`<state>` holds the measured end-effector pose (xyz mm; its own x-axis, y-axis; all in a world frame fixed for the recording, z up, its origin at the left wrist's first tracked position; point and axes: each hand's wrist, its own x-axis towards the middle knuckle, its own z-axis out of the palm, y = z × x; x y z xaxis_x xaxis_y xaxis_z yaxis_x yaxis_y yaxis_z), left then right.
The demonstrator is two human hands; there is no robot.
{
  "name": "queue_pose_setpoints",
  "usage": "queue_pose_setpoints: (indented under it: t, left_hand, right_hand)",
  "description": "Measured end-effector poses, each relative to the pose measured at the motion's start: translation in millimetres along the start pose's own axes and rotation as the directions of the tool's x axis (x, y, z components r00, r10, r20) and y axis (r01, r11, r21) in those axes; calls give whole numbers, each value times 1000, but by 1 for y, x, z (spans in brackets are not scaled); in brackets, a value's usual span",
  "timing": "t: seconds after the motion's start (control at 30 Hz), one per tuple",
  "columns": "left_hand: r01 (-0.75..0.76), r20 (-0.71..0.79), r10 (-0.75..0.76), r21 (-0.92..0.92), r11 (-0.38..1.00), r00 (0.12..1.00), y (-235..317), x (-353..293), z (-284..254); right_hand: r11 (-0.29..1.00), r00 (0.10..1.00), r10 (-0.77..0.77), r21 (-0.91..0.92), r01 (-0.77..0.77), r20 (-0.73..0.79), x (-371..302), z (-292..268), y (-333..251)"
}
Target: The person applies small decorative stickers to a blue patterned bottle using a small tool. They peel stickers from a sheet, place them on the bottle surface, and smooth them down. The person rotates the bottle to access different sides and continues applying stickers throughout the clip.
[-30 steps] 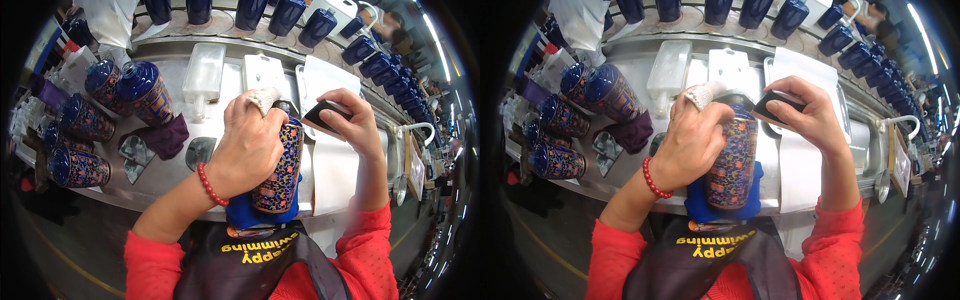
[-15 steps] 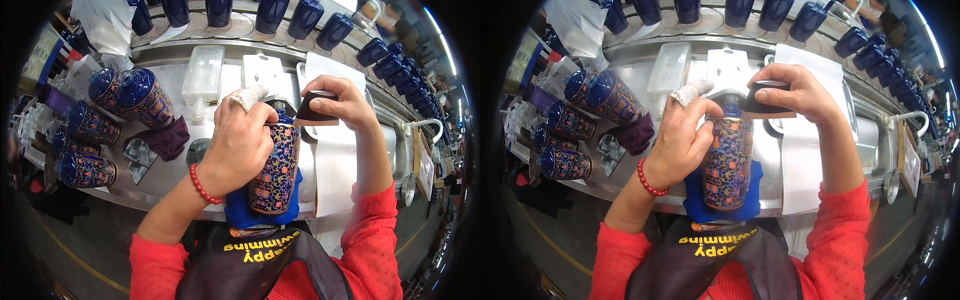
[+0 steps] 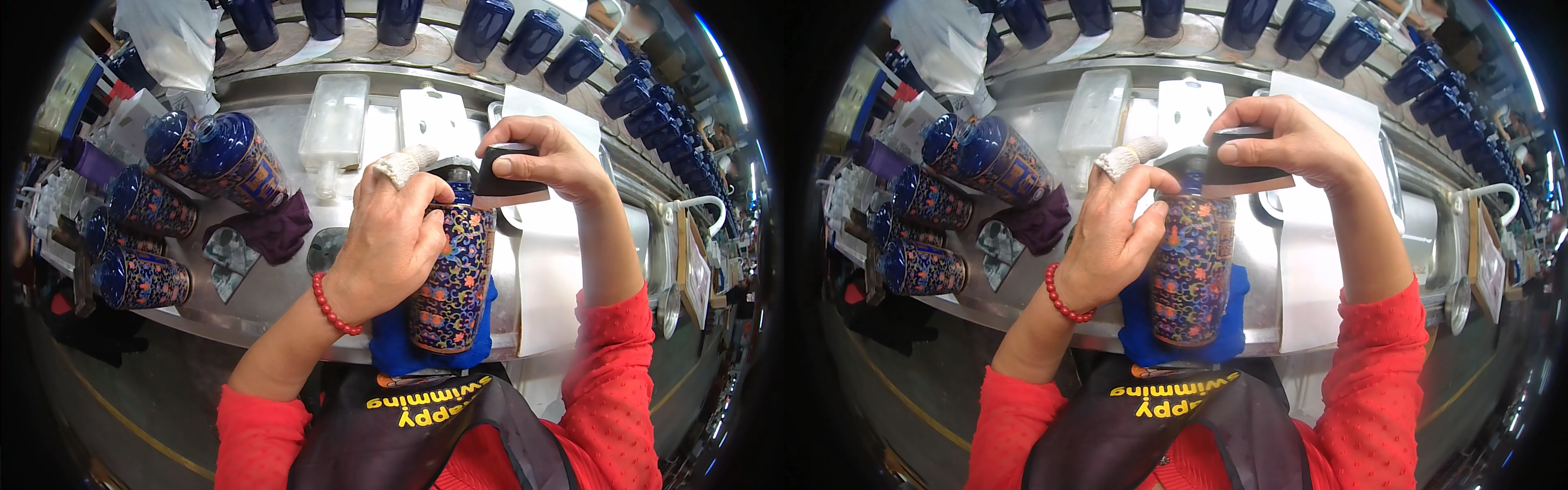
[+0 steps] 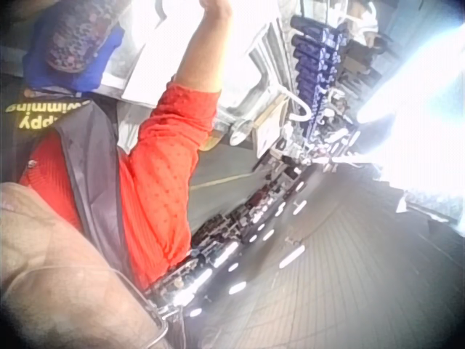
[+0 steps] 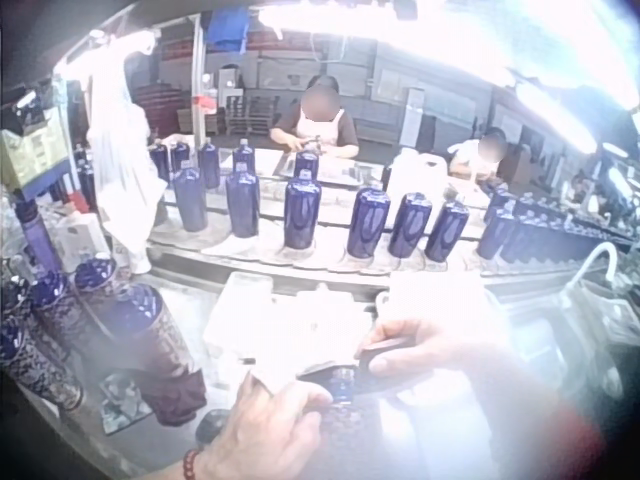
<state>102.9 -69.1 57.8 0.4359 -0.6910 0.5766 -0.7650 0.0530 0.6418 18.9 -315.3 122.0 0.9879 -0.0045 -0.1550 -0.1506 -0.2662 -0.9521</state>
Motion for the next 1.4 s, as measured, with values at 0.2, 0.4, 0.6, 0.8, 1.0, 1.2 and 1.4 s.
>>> queue_pose_setpoints:
  t: [0.2,0.4,0.6,0.8,1.0,1.2,1.4]
  left_hand:
    - [48,53,-46,-34,998,998,-1,-4,-5]
    - [11,6,-11,-51,999,1000,-6,-4,0]
    - [-21,7,22,-37,999,1000,-7,-1,5]
    - [-51,-29,50,-24,998,998,-9,4,11]
    - [-63,-39,62,-33,997,997,-7,8,12]
    - [-86,-52,85,-28,996,995,-1,8,9]
    - [-9,-103,-8,-159,987,995,-4,4,0]
  right_hand:
    - [999,999,-16,-32,18,52,10,8,-9]
    - [991,997,-46,-122,53,63,15,14,-13]
    - [980,992,-116,-154,122,44,5,10,-8]
    - [956,966,-218,-228,183,-141,-13,9,-2]
    - [741,889,-449,-592,316,-89,-35,37,-8]
    - [554,898,-439,-795,249,-25,-35,65,3]
    - [585,898,-438,-770,253,-38,-37,71,10]
